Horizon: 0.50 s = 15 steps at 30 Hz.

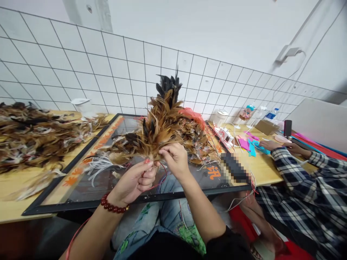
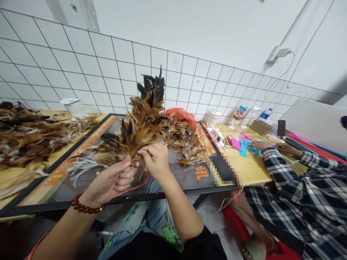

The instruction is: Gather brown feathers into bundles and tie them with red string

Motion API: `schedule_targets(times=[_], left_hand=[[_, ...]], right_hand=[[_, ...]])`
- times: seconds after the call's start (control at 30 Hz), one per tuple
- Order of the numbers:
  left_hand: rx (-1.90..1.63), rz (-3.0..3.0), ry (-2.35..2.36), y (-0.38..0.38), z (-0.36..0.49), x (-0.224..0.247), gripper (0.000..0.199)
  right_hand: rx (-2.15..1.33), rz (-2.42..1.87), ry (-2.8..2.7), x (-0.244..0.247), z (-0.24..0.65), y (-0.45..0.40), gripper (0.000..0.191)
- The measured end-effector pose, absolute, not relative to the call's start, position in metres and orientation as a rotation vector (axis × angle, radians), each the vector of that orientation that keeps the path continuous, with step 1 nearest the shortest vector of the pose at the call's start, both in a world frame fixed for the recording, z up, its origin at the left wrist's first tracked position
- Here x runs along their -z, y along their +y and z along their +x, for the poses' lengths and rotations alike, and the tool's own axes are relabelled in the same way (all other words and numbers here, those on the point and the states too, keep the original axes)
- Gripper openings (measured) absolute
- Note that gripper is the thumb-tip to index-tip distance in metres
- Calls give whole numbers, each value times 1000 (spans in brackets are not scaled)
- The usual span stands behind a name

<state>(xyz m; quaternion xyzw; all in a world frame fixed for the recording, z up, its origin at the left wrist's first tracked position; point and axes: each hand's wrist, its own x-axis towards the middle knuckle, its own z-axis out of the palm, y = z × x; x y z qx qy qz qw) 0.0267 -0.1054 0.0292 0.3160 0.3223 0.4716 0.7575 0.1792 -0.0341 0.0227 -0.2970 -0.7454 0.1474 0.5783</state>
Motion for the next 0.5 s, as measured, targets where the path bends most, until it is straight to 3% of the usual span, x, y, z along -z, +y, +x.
schedule_targets(times=[0.17,0.3,0.37,0.5], left_hand=[[-1024,580,569,-99,29,-28,31],[-1131,529,564,-87,26,-29,20],[-1149,528,616,-82,18,-30,18],[-1096,567,718,-79,-3,-31,24]], right_hand=[[-761,-815,-1350,5,177,-16,20],[-1572,-802,-971,33,168,-38,51],[-1910,-704,-956,38,171,-53,52],[-1854,-687,-905,33,193,-60,45]])
